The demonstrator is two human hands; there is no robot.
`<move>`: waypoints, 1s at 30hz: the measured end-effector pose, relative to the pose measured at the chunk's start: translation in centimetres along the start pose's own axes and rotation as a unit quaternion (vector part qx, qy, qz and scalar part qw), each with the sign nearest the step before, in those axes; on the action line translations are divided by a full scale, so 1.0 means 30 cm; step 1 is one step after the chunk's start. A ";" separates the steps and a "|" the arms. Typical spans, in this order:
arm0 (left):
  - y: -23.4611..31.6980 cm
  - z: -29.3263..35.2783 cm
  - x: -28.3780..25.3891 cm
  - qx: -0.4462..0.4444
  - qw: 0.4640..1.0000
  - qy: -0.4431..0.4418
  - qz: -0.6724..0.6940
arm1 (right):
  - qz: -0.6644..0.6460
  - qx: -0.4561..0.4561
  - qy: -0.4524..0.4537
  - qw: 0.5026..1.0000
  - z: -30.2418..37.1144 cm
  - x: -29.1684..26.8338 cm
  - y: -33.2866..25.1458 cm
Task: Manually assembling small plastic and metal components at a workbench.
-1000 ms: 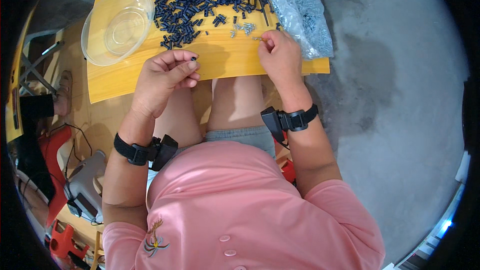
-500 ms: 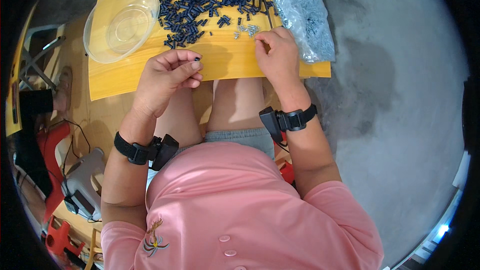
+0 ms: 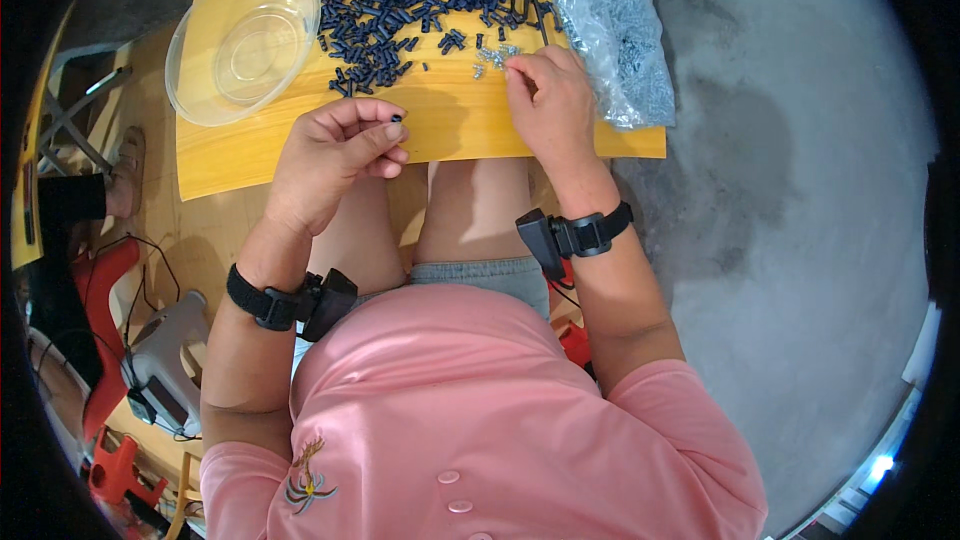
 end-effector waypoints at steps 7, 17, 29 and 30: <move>-0.005 -0.004 -0.004 -0.009 1.000 0.004 -0.004 | -0.029 0.047 0.002 0.998 0.023 -0.053 0.046; 0.002 -0.002 -0.001 -0.005 1.000 0.002 -0.015 | -0.016 0.068 -0.020 0.997 0.037 -0.065 0.074; -0.003 -0.001 -0.007 -0.008 1.000 0.003 -0.009 | -0.003 0.043 -0.059 0.997 0.026 -0.032 0.042; -0.001 0.000 -0.006 -0.007 1.000 0.004 -0.010 | 0.018 0.036 -0.068 0.997 0.023 -0.029 0.034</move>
Point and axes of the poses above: each hand's wrist, its own z-axis away from the middle knuckle, its own x-axis out of the palm, y = z × x, the point moved 8 cm from there along -z, towards the middle knuckle, and after that the axes turned 4 degrees about -y, right-handed, at the moved point
